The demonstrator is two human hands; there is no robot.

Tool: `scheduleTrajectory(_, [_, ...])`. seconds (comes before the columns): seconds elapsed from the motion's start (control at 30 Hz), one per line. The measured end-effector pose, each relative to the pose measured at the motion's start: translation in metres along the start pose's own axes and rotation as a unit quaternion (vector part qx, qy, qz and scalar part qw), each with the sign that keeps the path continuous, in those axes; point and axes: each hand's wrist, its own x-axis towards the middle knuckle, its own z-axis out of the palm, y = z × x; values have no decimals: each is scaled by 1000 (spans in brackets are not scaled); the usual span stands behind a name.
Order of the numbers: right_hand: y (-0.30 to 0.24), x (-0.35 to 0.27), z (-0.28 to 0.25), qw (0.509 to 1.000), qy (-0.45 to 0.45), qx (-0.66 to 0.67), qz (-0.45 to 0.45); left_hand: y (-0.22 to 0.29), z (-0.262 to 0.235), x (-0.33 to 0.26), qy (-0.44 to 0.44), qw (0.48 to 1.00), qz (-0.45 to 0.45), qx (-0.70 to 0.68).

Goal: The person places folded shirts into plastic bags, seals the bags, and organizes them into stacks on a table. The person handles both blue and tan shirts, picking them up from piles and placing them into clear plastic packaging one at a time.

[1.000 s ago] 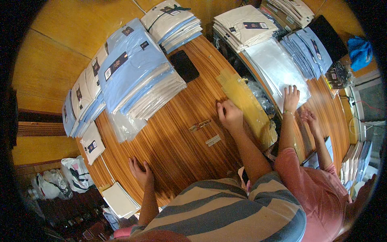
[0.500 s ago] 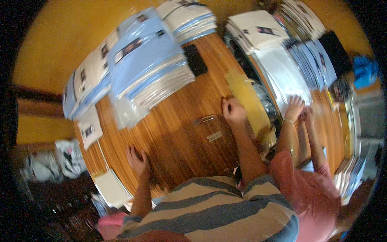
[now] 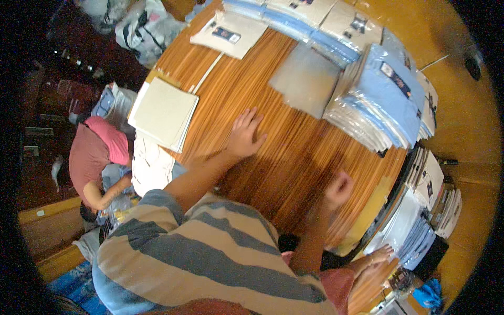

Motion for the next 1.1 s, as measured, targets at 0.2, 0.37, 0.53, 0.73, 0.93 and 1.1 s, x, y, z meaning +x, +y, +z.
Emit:
scheduleTrajectory(0.2, [-113, 58, 231, 914, -313, 151, 212, -35, -46, 31, -85, 932, -102, -337])
scheduleTrajectory(0.37, [-122, 125, 423, 865, -322, 201, 329, -96, -46, 92, -56, 753, -252, -605])
scheduleTrajectory(0.53, [-99, 132, 515, 895, -294, 97, 320, -140, -39, 156, -27, 444, -313, -839])
scheduleTrajectory(0.73, [-116, 122, 551, 885, -269, 61, 375, -148, 0, 203, 7, 223, -235, -946])
scheduleTrajectory(0.93, [-150, 107, 484, 889, -200, 116, 395, -146, 20, 243, 133, 108, -196, -965])
scheduleTrajectory(1.1, [-146, 69, 351, 926, -176, 62, 328, -117, 26, 197, 144, 184, -161, -959])
